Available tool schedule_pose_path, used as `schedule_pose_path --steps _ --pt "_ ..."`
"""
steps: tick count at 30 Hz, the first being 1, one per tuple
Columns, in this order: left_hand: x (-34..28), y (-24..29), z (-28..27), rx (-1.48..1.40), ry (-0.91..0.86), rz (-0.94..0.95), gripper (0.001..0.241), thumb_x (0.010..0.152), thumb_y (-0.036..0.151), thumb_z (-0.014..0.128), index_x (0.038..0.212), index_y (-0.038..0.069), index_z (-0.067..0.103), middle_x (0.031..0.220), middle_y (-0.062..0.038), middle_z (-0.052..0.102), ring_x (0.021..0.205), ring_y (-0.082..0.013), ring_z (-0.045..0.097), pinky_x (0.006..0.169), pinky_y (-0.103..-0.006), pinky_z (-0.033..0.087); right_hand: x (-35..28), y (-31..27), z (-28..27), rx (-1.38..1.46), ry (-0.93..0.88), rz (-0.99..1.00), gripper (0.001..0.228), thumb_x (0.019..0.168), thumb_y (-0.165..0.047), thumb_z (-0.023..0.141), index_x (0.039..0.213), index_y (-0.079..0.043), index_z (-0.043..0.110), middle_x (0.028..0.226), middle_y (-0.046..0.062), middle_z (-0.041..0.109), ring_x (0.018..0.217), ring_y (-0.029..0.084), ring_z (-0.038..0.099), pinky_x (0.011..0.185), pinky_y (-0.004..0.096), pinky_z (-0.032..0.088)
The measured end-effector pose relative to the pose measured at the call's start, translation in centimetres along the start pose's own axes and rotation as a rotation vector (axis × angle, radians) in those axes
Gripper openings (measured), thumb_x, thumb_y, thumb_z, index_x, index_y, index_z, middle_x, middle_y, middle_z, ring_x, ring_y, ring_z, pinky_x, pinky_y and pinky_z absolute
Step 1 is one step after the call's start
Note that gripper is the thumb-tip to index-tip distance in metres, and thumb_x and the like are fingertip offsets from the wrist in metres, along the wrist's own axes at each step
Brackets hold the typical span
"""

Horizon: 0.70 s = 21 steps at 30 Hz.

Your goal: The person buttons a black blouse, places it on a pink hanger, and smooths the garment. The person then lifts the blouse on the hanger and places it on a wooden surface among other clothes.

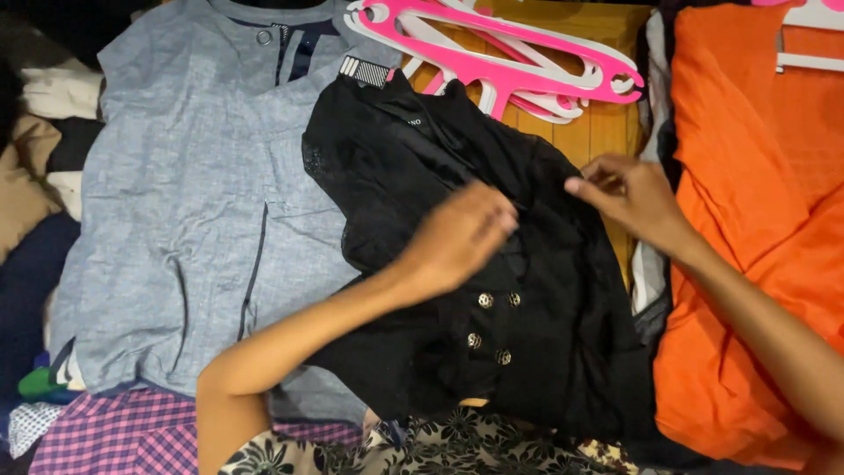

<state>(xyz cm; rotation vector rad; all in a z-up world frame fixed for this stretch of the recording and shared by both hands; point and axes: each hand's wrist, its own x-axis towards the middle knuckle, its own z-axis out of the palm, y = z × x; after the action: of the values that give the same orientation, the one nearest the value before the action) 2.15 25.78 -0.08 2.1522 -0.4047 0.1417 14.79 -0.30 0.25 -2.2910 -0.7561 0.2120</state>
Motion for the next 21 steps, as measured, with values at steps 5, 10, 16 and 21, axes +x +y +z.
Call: schedule_pose_path --steps 5,10,16,21 --pt "1.6 -7.5 -5.8 0.404 0.365 0.022 0.018 0.096 0.01 0.061 0.114 0.01 0.061 0.109 -0.012 0.057 0.109 -0.0358 0.056 0.098 -0.0462 0.046 6.4 1.5 0.5 -0.457 0.172 -0.384 0.026 0.1 -0.025 0.078 0.113 -0.004 0.068 0.096 0.016 0.065 0.095 0.038 0.066 0.081 0.044 0.054" --pt "2.3 -12.4 -8.8 0.506 0.506 -0.033 0.043 0.086 0.009 0.061 0.127 0.001 0.051 0.138 -0.018 0.051 0.132 -0.036 0.044 0.107 -0.0511 0.039 11.9 1.1 1.6 -0.589 0.119 -0.495 0.047 0.094 -0.018 0.074 0.134 0.003 0.059 0.128 0.021 0.059 0.114 0.041 0.054 0.089 0.05 0.045" --pt "1.6 -17.5 -9.4 0.602 0.472 -0.242 0.077 0.092 0.035 0.064 0.151 -0.003 0.033 0.152 -0.022 0.046 0.138 -0.041 0.039 0.119 -0.0545 0.022 15.6 1.7 3.3 -0.426 -0.031 -0.415 0.062 0.097 -0.024 0.073 0.148 0.001 0.049 0.134 0.026 0.054 0.118 0.046 0.05 0.096 0.058 0.04" --pt "1.4 -16.8 -9.5 0.428 0.474 -0.197 0.022 0.101 0.024 0.055 0.084 0.011 0.057 0.079 -0.001 0.059 0.087 -0.0234 0.05 0.092 -0.039 0.028 15.9 0.3 3.1 -0.216 -0.077 -0.307 0.057 0.094 -0.014 0.063 0.149 -0.005 0.051 0.139 0.023 0.057 0.126 0.046 0.052 0.101 0.059 0.035"
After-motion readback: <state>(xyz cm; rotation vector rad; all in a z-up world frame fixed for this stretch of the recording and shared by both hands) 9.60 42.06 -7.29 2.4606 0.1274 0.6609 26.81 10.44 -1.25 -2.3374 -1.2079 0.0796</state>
